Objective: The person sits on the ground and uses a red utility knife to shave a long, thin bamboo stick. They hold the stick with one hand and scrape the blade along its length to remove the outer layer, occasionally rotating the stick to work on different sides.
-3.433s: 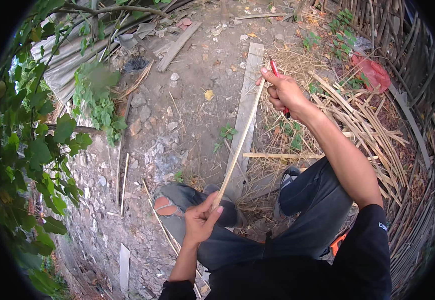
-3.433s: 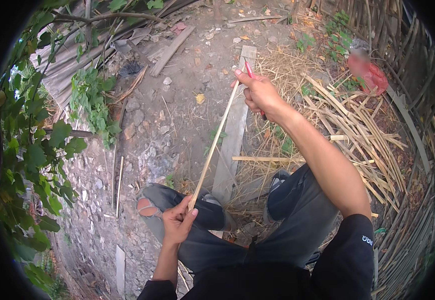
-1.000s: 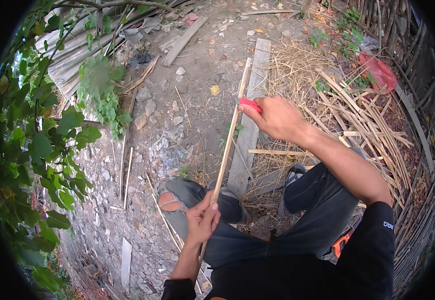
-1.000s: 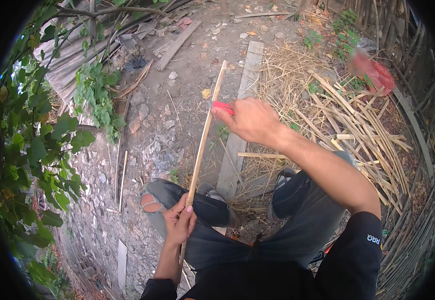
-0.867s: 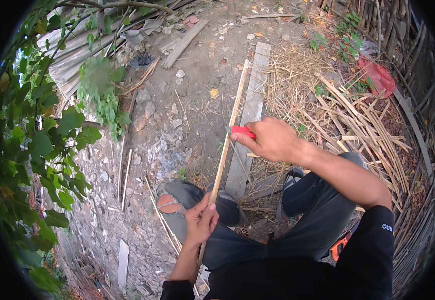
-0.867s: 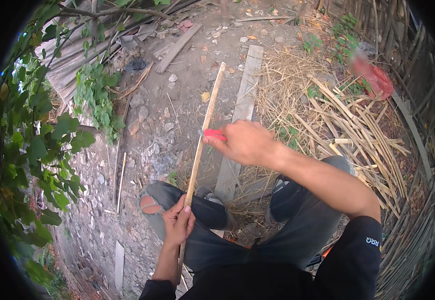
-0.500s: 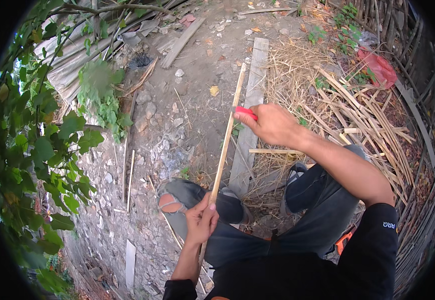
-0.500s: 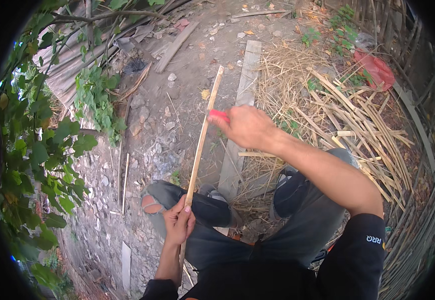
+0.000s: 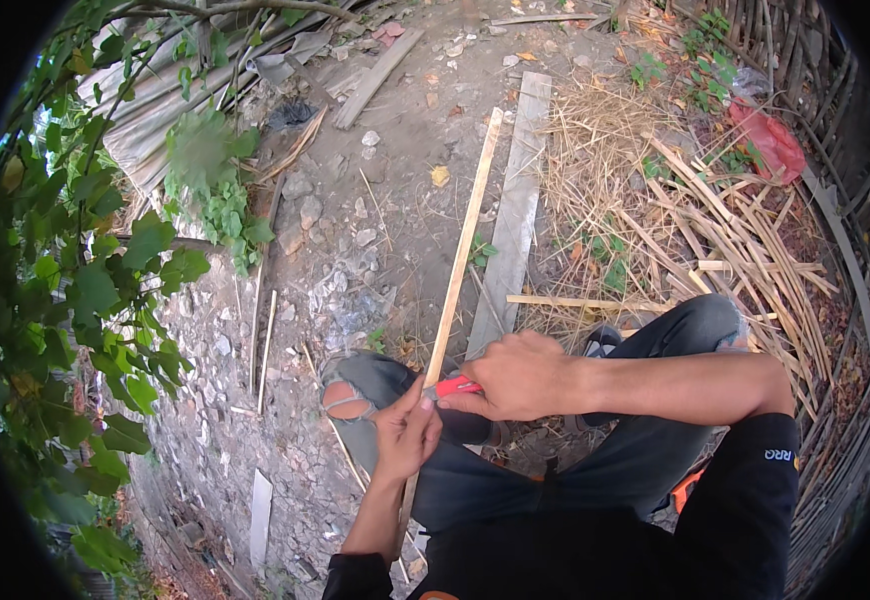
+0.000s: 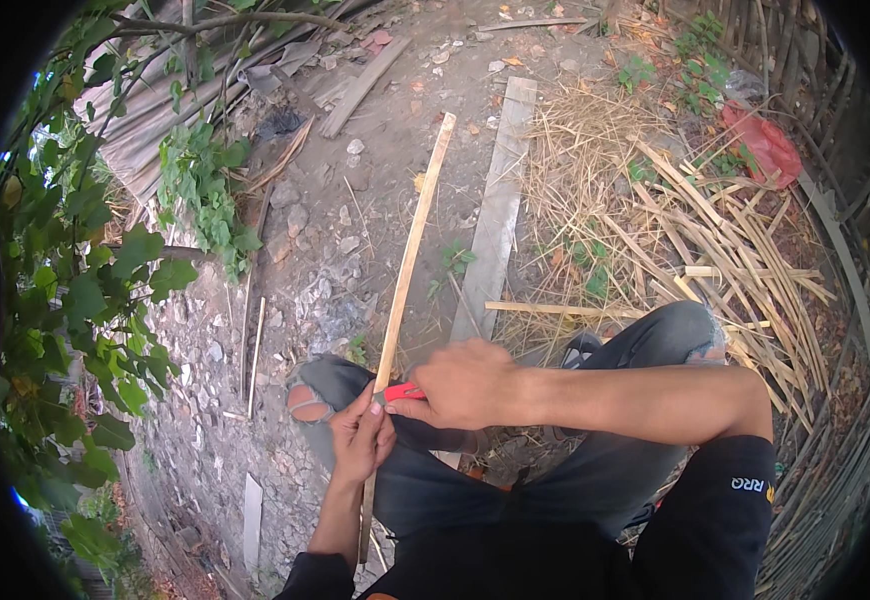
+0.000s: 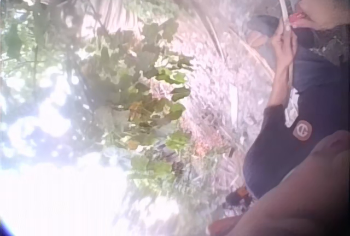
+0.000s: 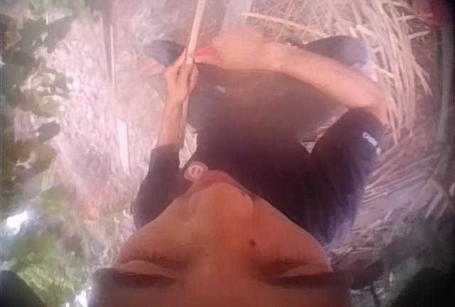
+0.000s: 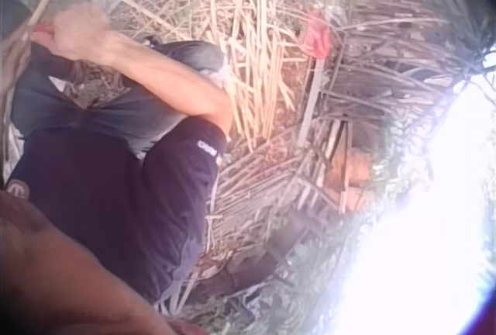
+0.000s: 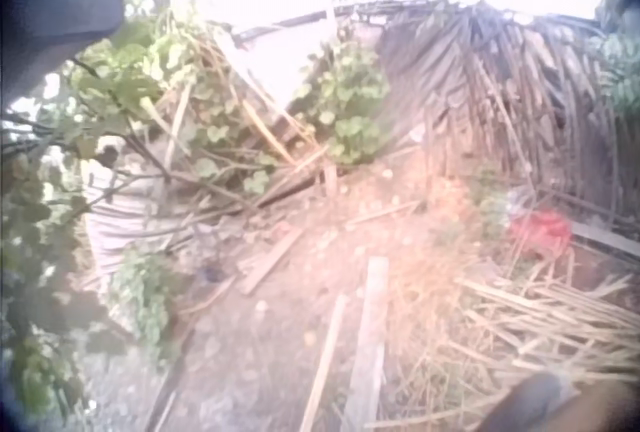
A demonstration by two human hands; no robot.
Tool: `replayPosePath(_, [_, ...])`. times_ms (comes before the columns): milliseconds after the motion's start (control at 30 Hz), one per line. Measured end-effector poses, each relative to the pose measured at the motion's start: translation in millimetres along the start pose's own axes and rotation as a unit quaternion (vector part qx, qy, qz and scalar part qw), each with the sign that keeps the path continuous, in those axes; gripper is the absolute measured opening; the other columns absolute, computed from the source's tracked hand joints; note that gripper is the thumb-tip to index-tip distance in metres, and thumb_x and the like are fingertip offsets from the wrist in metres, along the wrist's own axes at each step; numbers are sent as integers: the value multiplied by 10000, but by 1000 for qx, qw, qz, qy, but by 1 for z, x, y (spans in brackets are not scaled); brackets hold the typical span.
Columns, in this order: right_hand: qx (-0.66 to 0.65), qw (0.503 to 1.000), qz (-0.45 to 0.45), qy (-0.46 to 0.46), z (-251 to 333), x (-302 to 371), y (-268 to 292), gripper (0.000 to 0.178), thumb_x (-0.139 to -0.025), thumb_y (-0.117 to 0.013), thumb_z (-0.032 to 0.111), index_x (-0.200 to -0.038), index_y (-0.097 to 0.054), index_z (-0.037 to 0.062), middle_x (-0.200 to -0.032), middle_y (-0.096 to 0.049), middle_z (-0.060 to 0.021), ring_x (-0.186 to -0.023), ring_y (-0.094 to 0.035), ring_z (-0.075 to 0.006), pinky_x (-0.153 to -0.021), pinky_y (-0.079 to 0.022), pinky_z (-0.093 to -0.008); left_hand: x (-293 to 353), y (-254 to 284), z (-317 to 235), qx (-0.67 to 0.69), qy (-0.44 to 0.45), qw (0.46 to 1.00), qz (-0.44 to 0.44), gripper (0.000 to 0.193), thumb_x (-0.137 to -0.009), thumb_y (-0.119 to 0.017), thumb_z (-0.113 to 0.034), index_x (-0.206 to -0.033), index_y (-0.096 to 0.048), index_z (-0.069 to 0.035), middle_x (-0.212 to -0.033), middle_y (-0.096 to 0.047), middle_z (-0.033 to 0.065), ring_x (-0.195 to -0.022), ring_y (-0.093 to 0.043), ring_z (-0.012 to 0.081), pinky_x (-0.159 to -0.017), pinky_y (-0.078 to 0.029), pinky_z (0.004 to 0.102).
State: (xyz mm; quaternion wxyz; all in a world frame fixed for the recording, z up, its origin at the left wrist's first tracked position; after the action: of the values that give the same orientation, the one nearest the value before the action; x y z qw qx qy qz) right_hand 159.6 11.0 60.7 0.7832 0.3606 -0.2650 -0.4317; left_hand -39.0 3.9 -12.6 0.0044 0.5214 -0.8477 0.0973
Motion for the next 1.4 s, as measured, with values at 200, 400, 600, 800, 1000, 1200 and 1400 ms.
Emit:
replayPosePath(200, [59, 997, -59, 1, -7, -8, 7, 613, -994, -556, 605, -838, -758, 48, -733, -711, -175, -695, -728, -382, -605, -556, -486, -18, 2, -1, -4, 25, 999, -25, 426, -1118, -467, -110, -1541, -489, -65, -615, -431, 0, -427, -339, 44, -384, -266, 221])
replayPosePath(400, [105, 988, -113, 29, -17, -12, 1, 637, -976, -558, 643, -866, -763, 50, -646, -686, -179, -613, -718, -359, -559, -549, -472, -22, -7, -5, 11, 52, 998, -24, 426, -1110, -512, -136, -1533, -511, -86, -641, -444, -30, -467, -371, 37, -410, -279, 206])
replayPosePath(600, [55, 942, -295, -152, -116, -27, 99, 725, -1031, -510, 613, -780, -723, -33, -667, -670, -260, -668, -705, -446, -646, -552, -554, 3, -1, 4, -13, 43, 999, -20, 435, -1095, -521, -72, -1530, -512, -64, -645, -460, -18, -480, -369, 32, -417, -277, 209])
replayPosePath(800, [-15, 954, -244, -176, -95, -5, 132, 712, -1030, -519, 601, -826, -705, -56, -659, -645, -272, -718, -710, -439, -701, -546, -534, -3, -3, -4, 16, 7, 999, -47, 450, -1075, -550, -49, -1524, -519, -56, -643, -471, -19, -494, -370, 36, -416, -286, 210])
replayPosePath(1000, [9, 998, -33, -46, -13, 0, 20, 632, -1019, -531, 589, -904, -753, 8, -769, -718, -247, -773, -723, -462, -754, -577, -549, -16, -14, -3, -14, -3, 999, -29, 468, -1072, -557, -44, -1537, -505, -71, -617, -406, -61, -473, -347, 23, -421, -265, 213])
replayPosePath(1200, [7, 988, -99, -119, -44, -10, 48, 693, -1021, -514, 615, -847, -748, -14, -750, -711, -255, -772, -727, -457, -716, -576, -549, -5, -8, -1, 23, 6, 999, -26, 450, -1063, -542, -6, -1512, -517, -11, -653, -427, -48, -497, -333, 29, -428, -255, 208])
replayPosePath(1400, [-12, 978, -153, -145, -76, -13, 97, 707, -1024, -515, 614, -825, -738, -27, -718, -694, -260, -776, -722, -458, -715, -569, -550, 3, -7, -4, 17, -14, 1000, 5, 446, -1070, -526, -15, -1515, -502, 9, -642, -400, -55, -486, -319, 22, -418, -244, 211])
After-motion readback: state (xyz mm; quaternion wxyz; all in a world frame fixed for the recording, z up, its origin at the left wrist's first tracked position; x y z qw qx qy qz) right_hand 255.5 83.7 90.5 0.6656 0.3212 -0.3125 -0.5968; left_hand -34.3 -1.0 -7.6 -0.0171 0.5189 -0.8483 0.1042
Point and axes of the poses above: each hand's wrist, its own x-axis away from the middle knuckle, its own y-axis out of the back of the hand, z = x × y, the point moved 6 cm from there along -x, towards the middle knuckle
